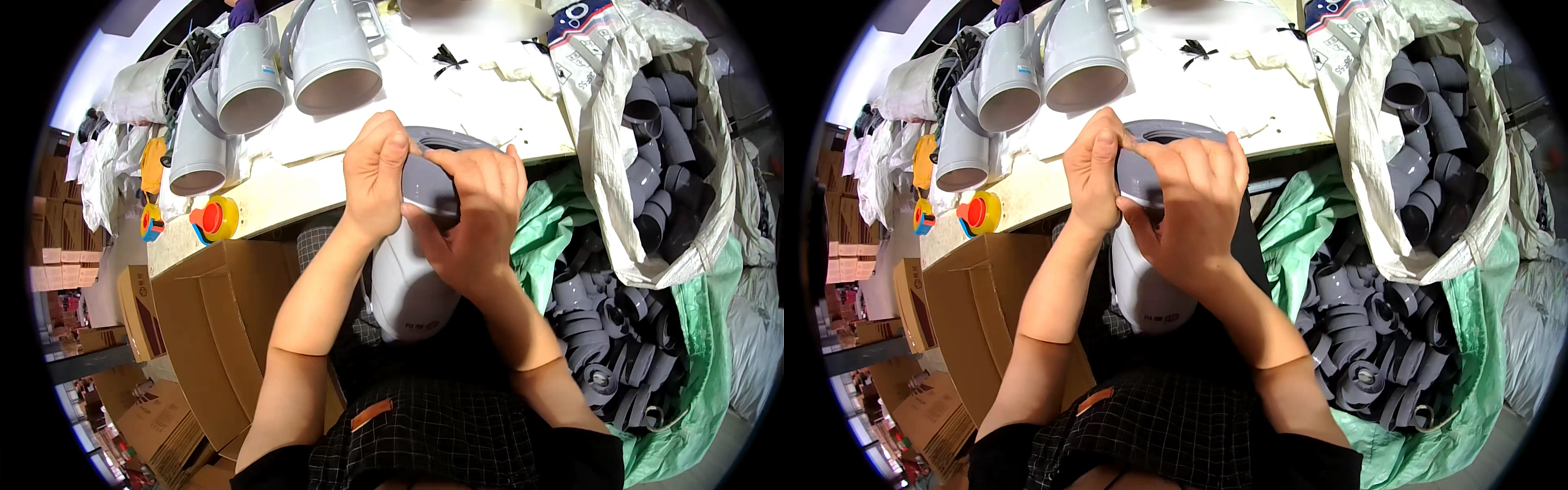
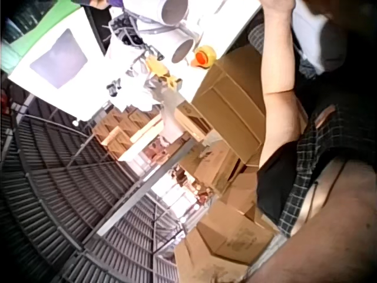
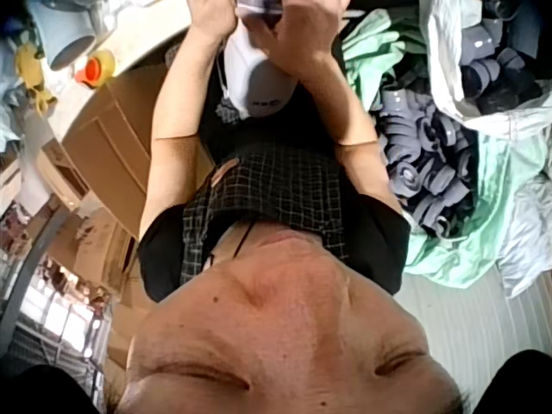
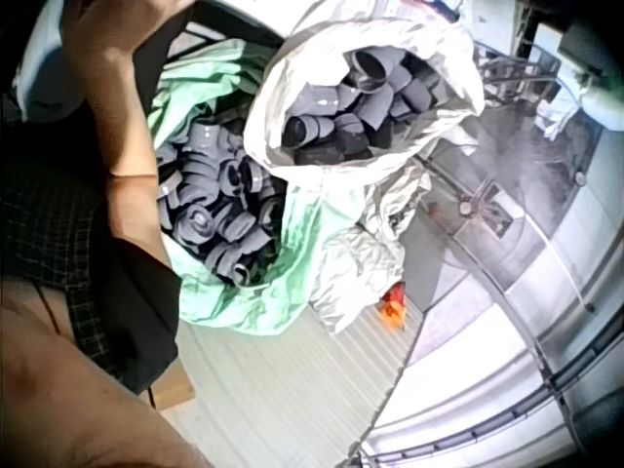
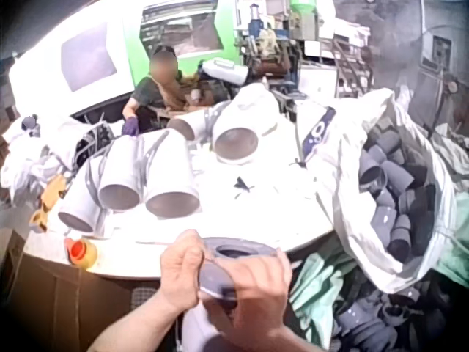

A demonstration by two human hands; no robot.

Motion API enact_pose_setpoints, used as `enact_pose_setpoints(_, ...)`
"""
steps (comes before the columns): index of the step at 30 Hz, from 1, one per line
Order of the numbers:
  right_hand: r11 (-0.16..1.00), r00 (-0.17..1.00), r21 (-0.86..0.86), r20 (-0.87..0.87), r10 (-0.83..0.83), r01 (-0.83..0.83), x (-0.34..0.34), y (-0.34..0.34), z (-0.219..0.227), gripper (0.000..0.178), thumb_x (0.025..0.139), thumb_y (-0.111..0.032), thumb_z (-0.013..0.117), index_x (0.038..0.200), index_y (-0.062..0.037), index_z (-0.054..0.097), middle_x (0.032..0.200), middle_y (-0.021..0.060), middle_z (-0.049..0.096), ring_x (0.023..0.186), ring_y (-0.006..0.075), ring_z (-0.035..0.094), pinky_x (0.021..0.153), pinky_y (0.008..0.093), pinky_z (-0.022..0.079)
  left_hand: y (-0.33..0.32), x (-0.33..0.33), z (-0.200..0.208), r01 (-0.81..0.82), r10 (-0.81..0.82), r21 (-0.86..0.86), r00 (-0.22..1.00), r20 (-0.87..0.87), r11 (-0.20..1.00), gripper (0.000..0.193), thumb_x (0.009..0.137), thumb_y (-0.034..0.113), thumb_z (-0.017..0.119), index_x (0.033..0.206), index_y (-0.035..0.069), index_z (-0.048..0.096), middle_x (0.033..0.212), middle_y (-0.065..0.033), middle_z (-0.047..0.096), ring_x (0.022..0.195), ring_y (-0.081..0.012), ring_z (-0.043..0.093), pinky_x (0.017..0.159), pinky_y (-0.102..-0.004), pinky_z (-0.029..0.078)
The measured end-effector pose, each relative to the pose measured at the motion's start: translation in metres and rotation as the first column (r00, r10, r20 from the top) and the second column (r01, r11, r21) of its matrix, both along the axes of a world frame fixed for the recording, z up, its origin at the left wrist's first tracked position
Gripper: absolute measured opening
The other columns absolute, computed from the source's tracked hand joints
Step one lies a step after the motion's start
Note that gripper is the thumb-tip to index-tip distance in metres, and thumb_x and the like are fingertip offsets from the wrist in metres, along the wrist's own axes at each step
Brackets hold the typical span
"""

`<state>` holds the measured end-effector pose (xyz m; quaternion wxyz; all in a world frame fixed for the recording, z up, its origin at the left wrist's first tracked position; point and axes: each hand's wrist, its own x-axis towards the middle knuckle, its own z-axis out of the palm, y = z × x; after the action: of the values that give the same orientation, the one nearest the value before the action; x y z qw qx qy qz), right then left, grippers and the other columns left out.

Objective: The person assembles white electric kettles by attaching grey lids and handles. They pick up kettle bodies and parts from a table and a large green bag, fit the components together, and place the finished units into a cardboard box. The person also uses a tape dispenser to seal the box.

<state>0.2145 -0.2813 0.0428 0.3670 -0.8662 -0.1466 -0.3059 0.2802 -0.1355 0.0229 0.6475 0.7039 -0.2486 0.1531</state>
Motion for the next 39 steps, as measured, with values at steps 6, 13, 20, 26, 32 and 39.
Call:
enact_pose_setpoints(6, 0.842, 0.971, 0.493, 0.026, 0.238, -0.220, 0.004, -0.053, -0.025, 0.036, 0.067, -0.016, 0.088, 0.099, -0.0132, 0.069, 0.101, 0.0050, 0.068, 0.112, 0.0274, 0.058, 0.112, 0.0532, 0.037, 0.013, -0.013, -0.005, -0.298, 0.295, 0.051, 0.954, 0.054, 0.953, 0.030, 0.102, 0.015, 0.048, 0.080, -0.001, 0.060, 0.084, -0.0071, 0.056, 0.085, -0.0197, 0.055, 0.077, -0.0302, 0.046)
enact_pose_setpoints(13, -0.662, 0.516, 0.657, 0.732, 0.446, -0.360, 0.002, -0.134, -0.124, 0.043, 0.095, -0.045, 0.069, 0.070, -0.0175, 0.047, 0.071, -0.0021, 0.056, 0.089, 0.0135, 0.055, 0.127, 0.0467, 0.013, 0.060, -0.088, -0.050, 0.095, 0.053, 0.221, 0.812, -0.582, 0.971, 0.033, 0.104, 0.020, 0.052, 0.089, -0.002, 0.071, 0.085, -0.0077, 0.070, 0.082, -0.0182, 0.063, 0.077, -0.0312, 0.051)
enact_pose_setpoints(20, -0.512, 0.274, 0.741, 0.651, 0.708, -0.435, 0.054, -0.130, -0.102, 0.035, 0.093, -0.037, 0.075, 0.072, -0.0170, 0.055, 0.067, -0.0041, 0.065, 0.092, 0.0085, 0.062, 0.123, 0.0405, 0.018, 0.020, 0.083, -0.047, -0.252, 0.231, 0.457, 0.968, 0.103, 0.853, 0.008, 0.080, 0.006, 0.074, 0.082, 0.002, 0.068, 0.081, -0.0099, 0.063, 0.077, -0.0300, 0.061, 0.073, -0.0379, 0.050)
enact_pose_setpoints(26, -0.701, 0.535, 0.709, 0.623, 0.571, -0.077, 0.069, -0.115, -0.119, 0.035, 0.093, -0.034, 0.073, 0.078, -0.0162, 0.047, 0.067, -0.0027, 0.052, 0.077, 0.0110, 0.054, 0.108, 0.0480, 0.041, 0.056, 0.157, -0.147, -0.240, 0.388, 0.527, 0.902, -0.189, 0.815, 0.014, 0.090, 0.010, 0.068, 0.085, -0.003, 0.067, 0.085, -0.0166, 0.065, 0.079, -0.0348, 0.062, 0.077, -0.0410, 0.050)
enact_pose_setpoints(32, 0.062, 0.222, 0.996, -0.075, 0.972, 0.062, 0.111, -0.066, -0.154, 0.019, 0.099, -0.019, 0.064, 0.104, -0.0015, 0.059, 0.088, 0.0130, 0.067, 0.082, 0.0240, 0.072, 0.065, 0.0316, 0.060, 0.070, 0.183, -0.144, -0.487, 0.649, 0.464, 0.699, -0.301, 0.740, 0.024, 0.102, 0.013, 0.053, 0.087, -0.003, 0.062, 0.080, -0.0150, 0.064, 0.075, -0.0258, 0.064, 0.073, -0.0366, 0.052)
enact_pose_setpoints(39, 0.480, 0.557, 0.854, -0.502, 0.662, 0.201, 0.103, -0.020, -0.157, 0.049, 0.082, -0.015, 0.087, 0.118, -0.0031, 0.056, 0.113, 0.0134, 0.065, 0.099, 0.0168, 0.065, 0.079, 0.0307, 0.057, -0.017, 0.064, -0.087, -0.048, 0.085, 0.080, 0.826, -0.557, 0.996, 0.022, 0.105, 0.021, 0.055, 0.090, 0.007, 0.060, 0.081, 0.0044, 0.058, 0.071, -0.0058, 0.050, 0.067, -0.0218, 0.042)
